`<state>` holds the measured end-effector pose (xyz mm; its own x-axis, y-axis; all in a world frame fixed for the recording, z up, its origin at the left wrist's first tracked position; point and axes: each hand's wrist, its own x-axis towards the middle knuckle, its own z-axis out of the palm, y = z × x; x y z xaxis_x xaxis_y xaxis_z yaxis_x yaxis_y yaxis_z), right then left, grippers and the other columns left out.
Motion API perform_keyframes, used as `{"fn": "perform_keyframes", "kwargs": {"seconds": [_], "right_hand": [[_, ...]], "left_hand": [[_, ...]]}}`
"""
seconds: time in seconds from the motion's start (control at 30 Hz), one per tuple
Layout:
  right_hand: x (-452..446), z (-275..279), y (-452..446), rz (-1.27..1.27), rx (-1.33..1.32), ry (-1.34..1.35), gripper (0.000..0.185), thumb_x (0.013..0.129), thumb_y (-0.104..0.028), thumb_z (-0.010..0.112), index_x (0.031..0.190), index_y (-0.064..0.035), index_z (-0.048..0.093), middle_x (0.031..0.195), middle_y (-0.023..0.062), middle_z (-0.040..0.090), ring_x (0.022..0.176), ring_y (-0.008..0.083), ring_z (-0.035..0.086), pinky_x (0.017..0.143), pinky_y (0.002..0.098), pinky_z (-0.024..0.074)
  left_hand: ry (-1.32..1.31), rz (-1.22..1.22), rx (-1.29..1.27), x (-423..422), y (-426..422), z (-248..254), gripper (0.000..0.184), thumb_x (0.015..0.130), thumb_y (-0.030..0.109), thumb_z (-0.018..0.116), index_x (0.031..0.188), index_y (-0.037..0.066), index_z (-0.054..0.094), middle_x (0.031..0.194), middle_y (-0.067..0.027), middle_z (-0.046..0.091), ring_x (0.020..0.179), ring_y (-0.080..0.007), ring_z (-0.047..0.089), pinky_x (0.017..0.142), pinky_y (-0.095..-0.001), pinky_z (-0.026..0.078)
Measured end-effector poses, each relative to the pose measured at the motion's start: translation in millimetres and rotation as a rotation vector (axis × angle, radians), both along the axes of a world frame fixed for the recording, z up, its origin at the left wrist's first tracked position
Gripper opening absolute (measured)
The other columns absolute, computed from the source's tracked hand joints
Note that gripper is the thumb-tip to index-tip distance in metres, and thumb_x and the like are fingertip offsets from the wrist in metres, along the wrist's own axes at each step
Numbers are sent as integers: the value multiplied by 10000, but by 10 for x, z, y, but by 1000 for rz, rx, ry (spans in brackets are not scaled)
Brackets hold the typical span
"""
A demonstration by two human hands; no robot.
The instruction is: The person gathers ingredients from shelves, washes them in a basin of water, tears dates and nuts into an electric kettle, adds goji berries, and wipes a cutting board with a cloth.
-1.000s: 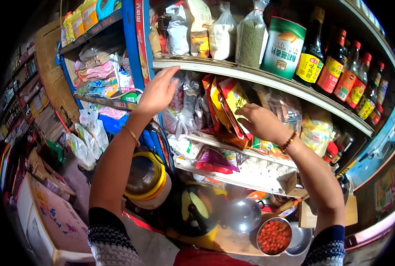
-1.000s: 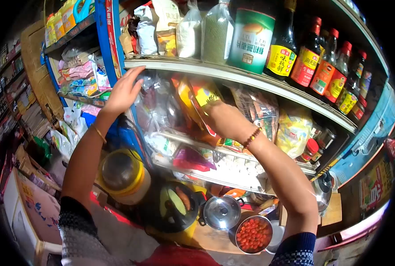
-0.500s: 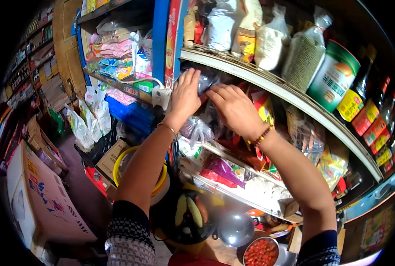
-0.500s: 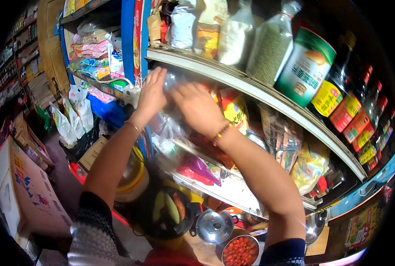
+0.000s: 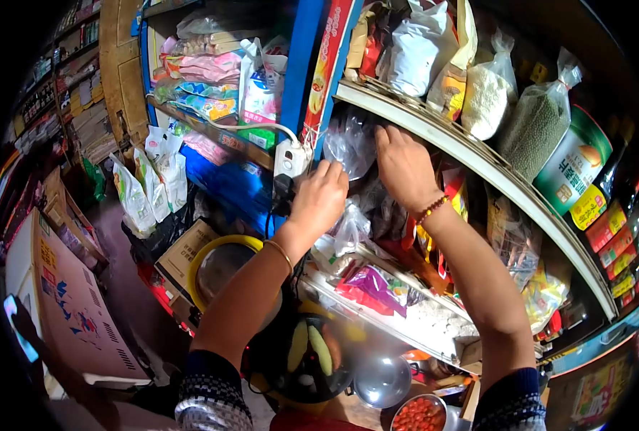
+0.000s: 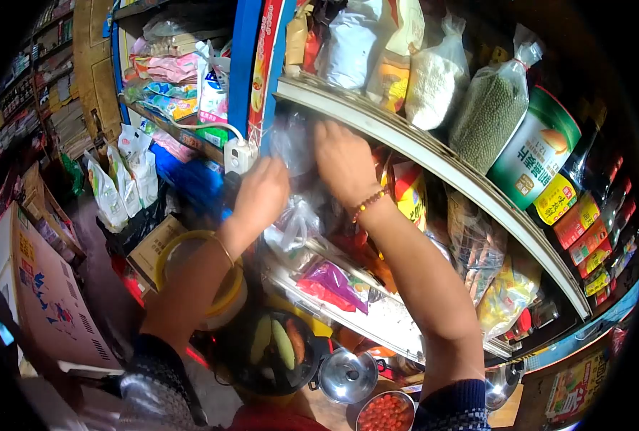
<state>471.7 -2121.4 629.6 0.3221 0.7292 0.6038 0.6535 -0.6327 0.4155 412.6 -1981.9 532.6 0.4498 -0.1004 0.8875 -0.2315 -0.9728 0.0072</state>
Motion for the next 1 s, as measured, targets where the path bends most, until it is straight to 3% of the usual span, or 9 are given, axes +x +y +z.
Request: {"fn": "perform_keyframes", "kwargs": {"seconds": [0.17,0.4,0.47,0.53,0.6,0.67,0.73,0.93,1.0], "right_hand": [[36,-8,154,172,127,-115,312,786,-51,490,1085,28,534,909,133,558,849,281,584,713,370,487],[112,15,53,-32,-115,49,179,793,-105,503,908,-7,599,930,107,580,864,258,584,737,348,487],[258,15,1,366,-269,-220,131,784,-127,520,872,-70,599,915,94,573,840,230,597,730,339,489],[330,19,40,371,-354,-166,150,782,-107,507,882,-46,602,946,114,581,877,267,593,786,365,472],[474,24,120,279,-385,185,204,803,-88,491,909,32,616,1096,138,573,965,302,566,842,364,457],[496,63,181,249,-292,349,189,810,-75,480,890,34,612,1032,172,597,927,346,584,787,387,474],[359,184,271,-138,-196,477,170,805,-61,478,866,33,606,916,210,617,851,377,599,733,418,481],[874,-154,360,77,108,375,171,773,-60,503,883,-17,625,866,226,613,808,389,592,715,426,473],[819,-71,404,142,61,73,185,766,-83,518,901,-31,632,881,211,615,826,377,588,726,424,472]], "left_hand": [[14,-28,124,-47,-36,-75,27,668,60,558,687,41,551,792,-86,511,799,-248,529,606,-344,489],[-54,-83,157,-44,-3,-68,36,658,84,557,641,54,547,758,-70,513,777,-228,527,643,-340,457],[-78,-90,194,-19,-13,-88,38,656,87,556,633,59,546,748,-65,511,780,-225,524,653,-339,448],[-53,-114,261,-21,-35,-123,35,655,92,551,633,65,551,743,-57,506,796,-222,521,657,-338,443],[-31,-107,278,-68,-56,-84,34,662,93,544,641,69,556,750,-52,504,805,-213,517,662,-323,444],[-46,-121,270,-87,-80,-47,30,658,99,550,644,73,558,754,-48,503,805,-202,521,646,-308,455],[-42,-130,251,-95,-119,-31,30,663,99,553,651,72,557,762,-47,504,805,-199,525,632,-307,465],[-31,-60,124,-156,-31,12,43,698,90,556,702,48,566,805,-48,505,806,-198,540,580,-319,502],[-8,-79,170,-145,-23,33,54,695,88,556,709,40,575,805,-52,508,817,-195,544,577,-313,505]]}}
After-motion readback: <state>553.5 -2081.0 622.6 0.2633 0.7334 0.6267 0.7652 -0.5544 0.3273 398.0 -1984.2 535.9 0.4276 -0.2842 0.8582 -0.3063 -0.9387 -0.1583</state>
